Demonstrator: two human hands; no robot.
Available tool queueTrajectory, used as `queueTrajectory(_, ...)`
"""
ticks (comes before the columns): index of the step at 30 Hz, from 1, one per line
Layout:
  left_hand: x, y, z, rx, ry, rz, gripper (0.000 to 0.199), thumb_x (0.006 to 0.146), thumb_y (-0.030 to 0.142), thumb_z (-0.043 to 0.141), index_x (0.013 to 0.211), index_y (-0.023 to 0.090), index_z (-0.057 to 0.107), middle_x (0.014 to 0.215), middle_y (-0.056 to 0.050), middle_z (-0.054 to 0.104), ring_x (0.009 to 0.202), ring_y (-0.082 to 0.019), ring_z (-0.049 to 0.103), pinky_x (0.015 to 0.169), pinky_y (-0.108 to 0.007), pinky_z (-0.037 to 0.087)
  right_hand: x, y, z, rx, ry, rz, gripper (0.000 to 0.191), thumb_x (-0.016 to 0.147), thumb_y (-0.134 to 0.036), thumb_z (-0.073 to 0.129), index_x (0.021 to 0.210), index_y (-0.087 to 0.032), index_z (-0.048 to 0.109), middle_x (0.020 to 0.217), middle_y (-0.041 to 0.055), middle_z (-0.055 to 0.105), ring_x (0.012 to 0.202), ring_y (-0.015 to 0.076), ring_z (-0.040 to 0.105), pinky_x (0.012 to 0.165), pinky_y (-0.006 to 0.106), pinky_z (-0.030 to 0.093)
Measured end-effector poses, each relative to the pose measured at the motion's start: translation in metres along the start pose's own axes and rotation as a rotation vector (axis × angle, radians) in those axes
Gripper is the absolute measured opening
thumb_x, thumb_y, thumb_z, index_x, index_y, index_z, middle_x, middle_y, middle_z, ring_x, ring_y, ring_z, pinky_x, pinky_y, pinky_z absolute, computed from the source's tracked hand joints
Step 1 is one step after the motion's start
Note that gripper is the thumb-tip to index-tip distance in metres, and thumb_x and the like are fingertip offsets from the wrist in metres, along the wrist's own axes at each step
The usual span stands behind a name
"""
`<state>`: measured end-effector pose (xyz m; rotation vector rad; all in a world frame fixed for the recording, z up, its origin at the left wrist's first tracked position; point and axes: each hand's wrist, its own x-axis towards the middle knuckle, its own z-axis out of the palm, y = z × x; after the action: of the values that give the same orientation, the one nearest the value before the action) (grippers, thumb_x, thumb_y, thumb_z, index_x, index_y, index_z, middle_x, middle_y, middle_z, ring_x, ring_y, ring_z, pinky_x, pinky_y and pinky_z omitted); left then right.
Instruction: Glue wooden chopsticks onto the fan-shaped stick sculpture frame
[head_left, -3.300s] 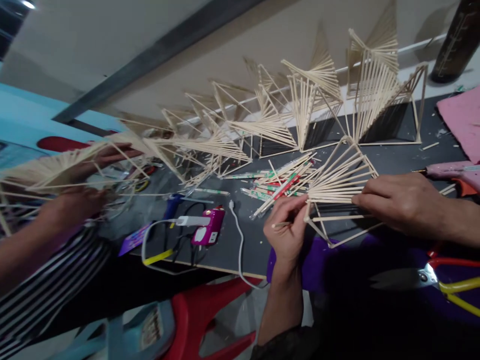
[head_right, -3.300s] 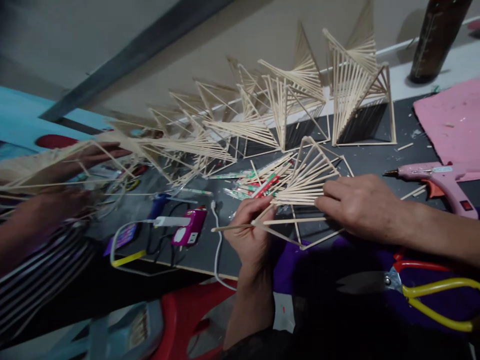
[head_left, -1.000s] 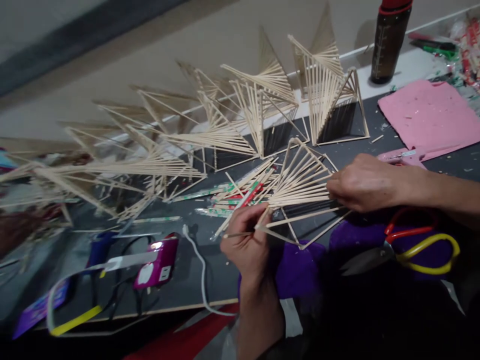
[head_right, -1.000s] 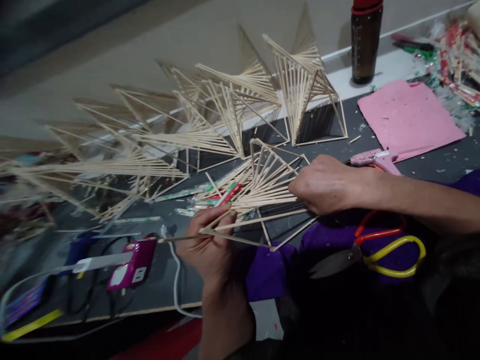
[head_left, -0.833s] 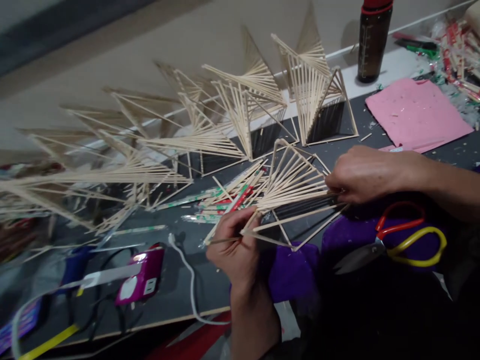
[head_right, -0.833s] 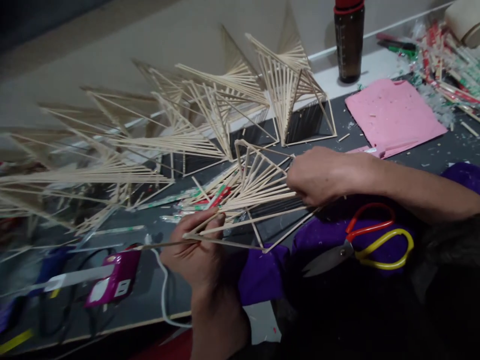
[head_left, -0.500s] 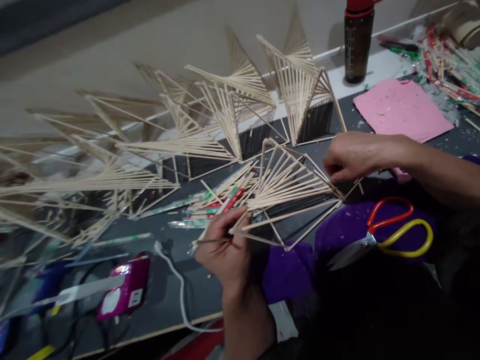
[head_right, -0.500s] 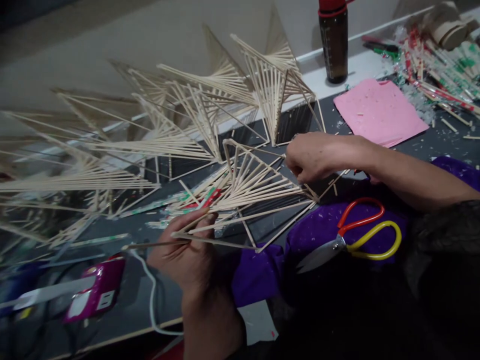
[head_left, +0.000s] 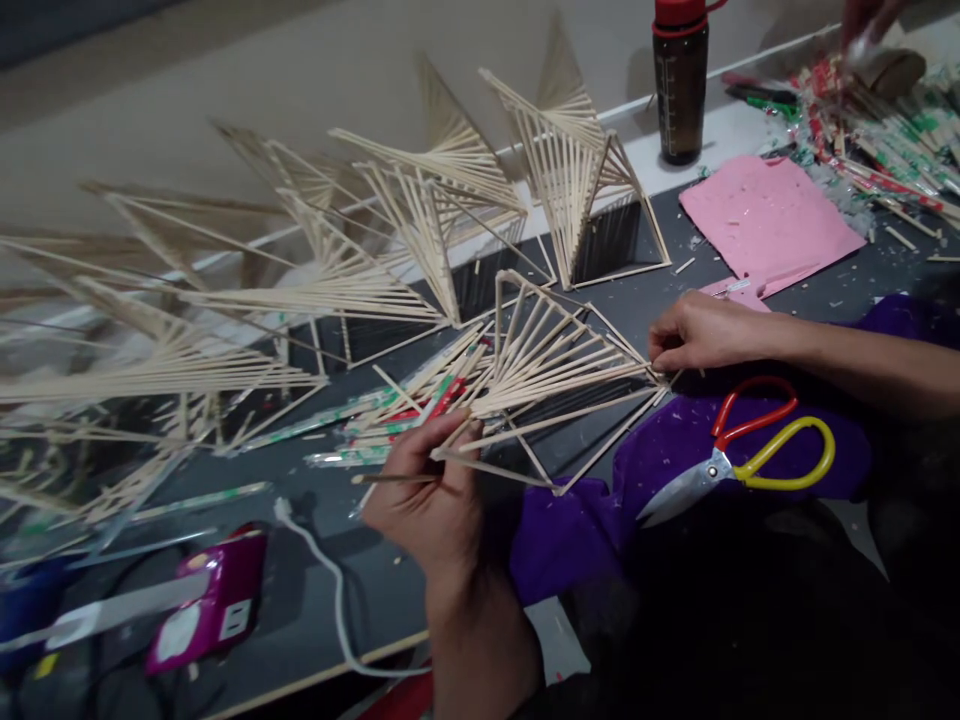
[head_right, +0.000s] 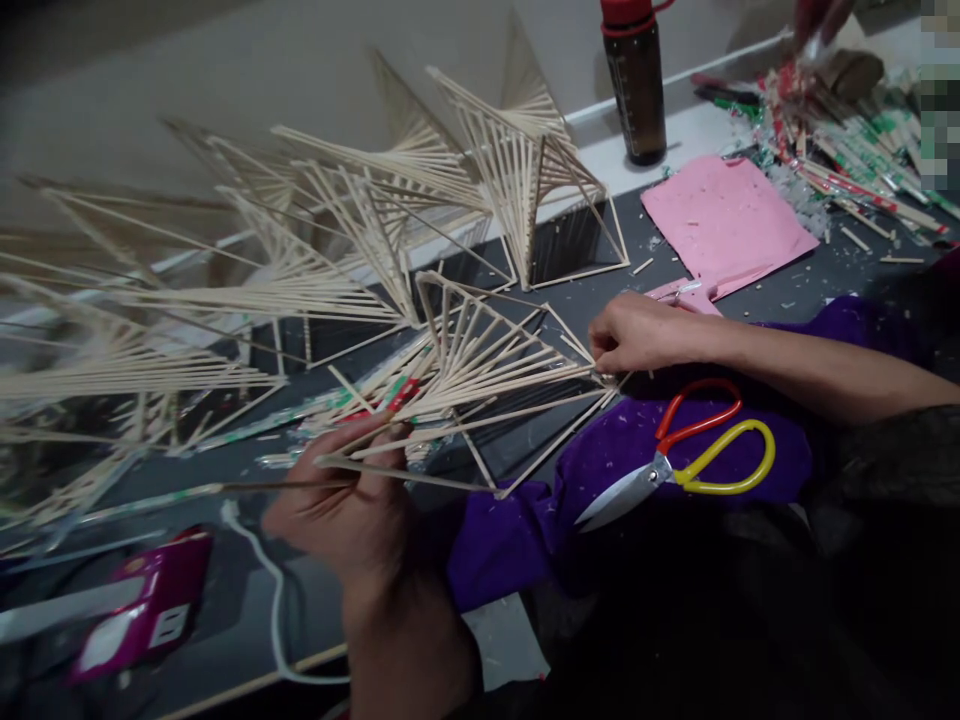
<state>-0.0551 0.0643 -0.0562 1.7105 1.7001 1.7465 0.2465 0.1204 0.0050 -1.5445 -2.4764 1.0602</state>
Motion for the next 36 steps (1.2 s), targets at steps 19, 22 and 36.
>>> queueTrajectory(19,-0.001,0.006,-0.002,0.009,0.012,-0.034,0.016,0.071,0.036,0.077,0.085,0.029,0.075,0.077,0.001,0.071,0.067,-0.019,0.064,0.067,-0.037,0.053,0.002,0.014,0.02,0.202,-0.002,-0.133,0.012,0.079,-0.016,0.059,0.077,-0.016,0.07,0.067,0.0005,0.068,0.06,0.0116,0.058,0.058,0.024,0.037)
queueTrajectory(22,-0.001,0.007,-0.004,0.035,-0.012,-0.017,0.014,0.071,0.036,0.077,0.083,0.03,0.075,0.075,0.001,0.07,0.067,-0.018,0.063,0.067,-0.037,0.051,0.002,0.013,0.023,0.133,0.027,-0.16,0.013,0.08,-0.016,0.057,0.077,-0.016,0.071,0.068,0.001,0.067,0.061,0.0114,0.057,0.06,0.025,0.036)
queueTrajectory(36,0.001,0.011,-0.005,-0.009,-0.019,-0.01,0.012,0.067,0.028,0.08,0.077,0.021,0.077,0.069,0.001,0.07,0.062,-0.015,0.062,0.062,-0.032,0.048,0.002,0.007,0.023,0.08,0.017,-0.098,0.013,0.082,-0.016,0.056,0.079,-0.015,0.069,0.069,0.0025,0.067,0.061,0.0118,0.054,0.06,0.025,0.035)
